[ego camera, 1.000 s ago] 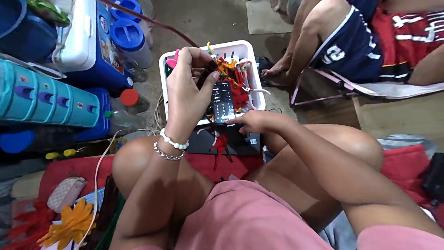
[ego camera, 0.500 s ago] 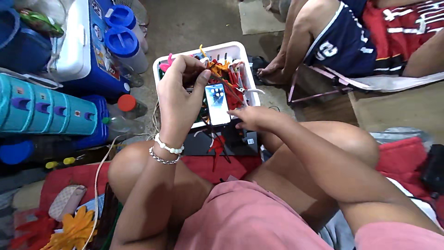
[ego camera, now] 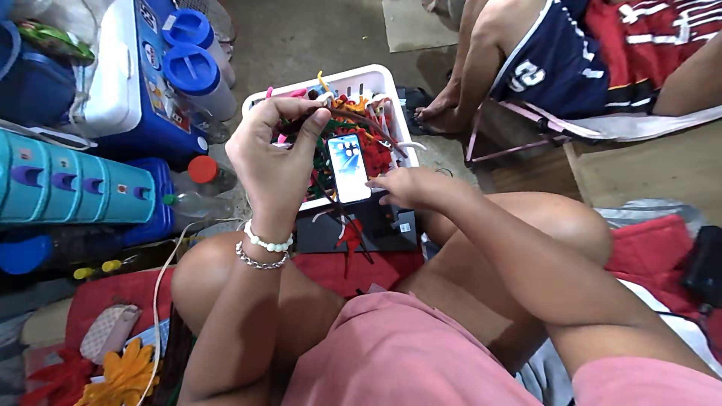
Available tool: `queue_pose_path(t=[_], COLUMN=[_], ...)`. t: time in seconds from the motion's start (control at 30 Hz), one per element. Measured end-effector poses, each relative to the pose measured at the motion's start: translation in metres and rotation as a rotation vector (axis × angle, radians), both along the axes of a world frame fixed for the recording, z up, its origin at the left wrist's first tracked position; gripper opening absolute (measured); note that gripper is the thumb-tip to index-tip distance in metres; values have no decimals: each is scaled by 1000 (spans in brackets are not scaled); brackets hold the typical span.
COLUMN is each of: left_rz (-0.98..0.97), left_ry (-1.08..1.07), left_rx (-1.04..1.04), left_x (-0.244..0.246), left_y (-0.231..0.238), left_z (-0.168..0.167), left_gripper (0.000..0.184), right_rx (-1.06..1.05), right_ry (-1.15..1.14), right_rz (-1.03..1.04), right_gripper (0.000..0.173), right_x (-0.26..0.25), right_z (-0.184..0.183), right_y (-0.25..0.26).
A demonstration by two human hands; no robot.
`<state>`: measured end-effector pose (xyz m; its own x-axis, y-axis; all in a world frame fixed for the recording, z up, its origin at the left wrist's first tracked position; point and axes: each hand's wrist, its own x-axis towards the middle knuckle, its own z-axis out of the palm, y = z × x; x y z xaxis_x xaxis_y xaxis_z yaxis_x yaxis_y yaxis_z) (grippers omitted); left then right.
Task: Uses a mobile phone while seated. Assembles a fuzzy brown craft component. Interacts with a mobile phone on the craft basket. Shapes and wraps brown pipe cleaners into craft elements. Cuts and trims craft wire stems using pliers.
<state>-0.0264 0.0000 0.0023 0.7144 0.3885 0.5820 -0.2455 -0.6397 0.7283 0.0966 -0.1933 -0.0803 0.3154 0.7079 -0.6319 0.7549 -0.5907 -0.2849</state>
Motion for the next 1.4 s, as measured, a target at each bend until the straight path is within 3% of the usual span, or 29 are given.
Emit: queue_pose_path(t=[0.23,0.4,0.57,0.7,0.83,1.03,1.4], left_rz=[-20,13,2,-29,-45,-100,-154], left_ry=[-45,-42,62,57,21,160,110], left_rx=[-2,-16,-73,-219,-497,-903,-876], left_x=[1,3,-11,-12,-2,-2,-1], left_y=[1,1,-5,-5,2,2,-2], left_z=[-2,-2,7,9,7,12,12], left_gripper=[12,16,22,17,19,27,24], right_rx=[-73,41,-6,-89,28,139,26], right_ry=[15,46,71,80,39,-51,-64], right_rz=[-30,-1,11,-4,-5,3,-64], right_gripper=[61,46,48,48,52,48,58], right_x=[-3,-10,-13,-15,-8,3,2], right_z=[0,-7,-11,-7,-9,-3,1], right_y=[6,4,4,7,6,-4,-1])
